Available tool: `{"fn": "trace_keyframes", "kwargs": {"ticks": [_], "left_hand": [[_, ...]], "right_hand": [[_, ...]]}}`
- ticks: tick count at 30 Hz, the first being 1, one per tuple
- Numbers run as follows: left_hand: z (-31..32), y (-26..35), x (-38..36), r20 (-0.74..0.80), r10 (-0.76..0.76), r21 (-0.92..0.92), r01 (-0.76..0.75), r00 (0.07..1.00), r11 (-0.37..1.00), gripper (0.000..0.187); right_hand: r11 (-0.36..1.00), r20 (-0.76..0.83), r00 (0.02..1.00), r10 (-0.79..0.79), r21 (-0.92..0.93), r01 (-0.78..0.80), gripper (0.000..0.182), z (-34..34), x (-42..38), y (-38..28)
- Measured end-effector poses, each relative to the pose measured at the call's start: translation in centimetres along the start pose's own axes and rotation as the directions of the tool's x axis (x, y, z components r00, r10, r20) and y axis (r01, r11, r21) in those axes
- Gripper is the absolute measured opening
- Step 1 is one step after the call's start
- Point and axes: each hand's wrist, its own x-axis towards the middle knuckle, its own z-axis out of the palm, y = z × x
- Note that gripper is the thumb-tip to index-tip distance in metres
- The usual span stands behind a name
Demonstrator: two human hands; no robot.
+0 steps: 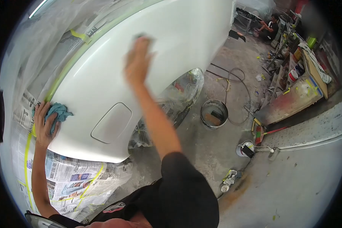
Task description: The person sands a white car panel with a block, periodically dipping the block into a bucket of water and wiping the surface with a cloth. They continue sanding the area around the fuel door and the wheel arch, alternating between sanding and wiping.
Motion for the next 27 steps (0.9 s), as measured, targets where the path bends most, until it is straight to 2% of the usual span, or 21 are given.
{"fn": "trace_keyframes", "kwargs": {"ticks": [1,2,4,6,7,8,9,10,12,14,15,16,18,19,20,21,22,23,25,27], "left_hand": [[0.0,0.0,0.0,-0.004,-0.001,-0.003,0.001,1.0,1.0,0.034],[-0.1,0.3,0.1,-0.002,0.0,-0.004,-0.001,1.0,1.0,0.034],[-0.3,0.3,0.2,-0.004,0.009,-0.001,-0.009,1.0,1.0,0.035],[-0.1,0.1,-0.2,-0.007,0.01,-0.006,-0.01,1.0,1.0,0.034],[0.1,-0.2,-0.3,-0.001,0.017,-0.011,-0.017,1.0,1.0,0.034],[0.3,-0.4,-0.3,-0.007,0.015,-0.023,-0.015,1.0,1.0,0.034],[0.2,-0.3,-0.2,-0.01,0.012,-0.035,-0.012,1.0,0.999,0.034],[0.1,-0.3,-0.2,-0.012,0.008,-0.046,-0.008,1.0,0.999,0.034],[0.0,-0.2,-0.1,-0.009,-0.009,-0.018,0.009,1.0,1.0,0.036],[-0.3,0.1,-0.2,-0.001,-0.012,-0.009,0.012,1.0,1.0,0.037],[-0.2,-0.1,-0.2,-0.002,-0.007,-0.009,0.007,1.0,1.0,0.036],[0.0,-0.1,-0.2,-0.005,-0.002,-0.01,0.002,1.0,1.0,0.035],[0.0,0.0,-0.2,-0.001,0.003,-0.015,-0.003,1.0,1.0,0.035],[0.1,-0.1,-0.3,-0.001,0.0,-0.013,0.0,1.0,1.0,0.035],[0.1,-0.2,-0.3,-0.002,-0.002,-0.019,0.002,1.0,1.0,0.035],[0.0,-0.1,-0.2,-0.007,-0.004,-0.022,0.003,1.0,1.0,0.036],[-0.1,-0.1,-0.1,-0.011,-0.007,-0.025,0.007,1.0,1.0,0.036],[0.0,-0.1,0.0,-0.015,-0.011,-0.034,0.01,1.0,0.999,0.036],[0.0,-0.1,-0.1,-0.021,-0.019,-0.048,0.018,1.0,0.999,0.036],[0.0,0.1,-0.3,-0.022,-0.024,-0.036,0.023,0.999,0.999,0.036]], "right_hand": [[0.963,0.152,0.96,-0.236,-0.095,0.252,0.069,1.2,-5.0,-3.3],[0.908,0.323,0.851,-0.413,0.072,0.413,0.072,1.2,-10.4,-6.6],[0.878,0.423,0.782,-0.457,0.074,0.473,0.073,0.0,-11.9,-6.5],[0.923,0.399,0.855,-0.332,-0.049,0.381,0.069,0.5,-8.3,-2.8],[0.972,0.238,0.95,-0.2,-0.07,0.223,0.067,-0.5,-3.3,-0.1],[0.998,0.065,0.996,-0.059,-0.035,0.061,0.066,-1.6,1.7,2.6],[0.99,-0.01,0.995,0.096,-0.107,-0.097,0.063,-2.8,5.8,5.0],[0.975,-0.071,0.977,0.201,-0.081,-0.206,0.062,-3.6,8.0,6.1],[0.925,-0.165,0.949,0.27,-0.228,-0.303,0.064,-0.6,8.2,5.6],[0.939,0.033,0.999,-0.031,-0.341,0.04,0.07,0.7,2.1,0.4],[0.938,0.182,0.973,-0.139,-0.292,0.189,0.073,1.5,-3.0,-2.8],[0.918,0.322,0.914,-0.248,-0.224,0.328,0.077,1.4,-7.4,-5.2],[0.881,0.427,0.774,-0.468,0.154,0.448,0.076,0.1,-11.7,-5.2],[0.823,0.512,0.706,-0.49,0.005,0.568,0.078,-1.1,-8.9,-4.0],[0.875,0.401,0.826,-0.396,-0.109,0.472,0.073,-0.2,-5.6,-1.9],[0.92,0.204,0.909,-0.364,-0.073,0.385,0.069,-0.6,-0.6,-0.2],[0.972,0.049,0.971,-0.233,-0.027,0.235,0.064,-0.6,4.8,2.3],[0.991,-0.002,0.997,-0.079,-0.109,0.078,0.057,-1.4,9.4,4.0],[0.985,-0.053,0.994,0.094,-0.137,-0.101,0.054,-1.5,13.9,3.7],[0.983,-0.047,0.998,-0.031,-0.182,0.022,0.057,0.8,10.9,1.8]]}}
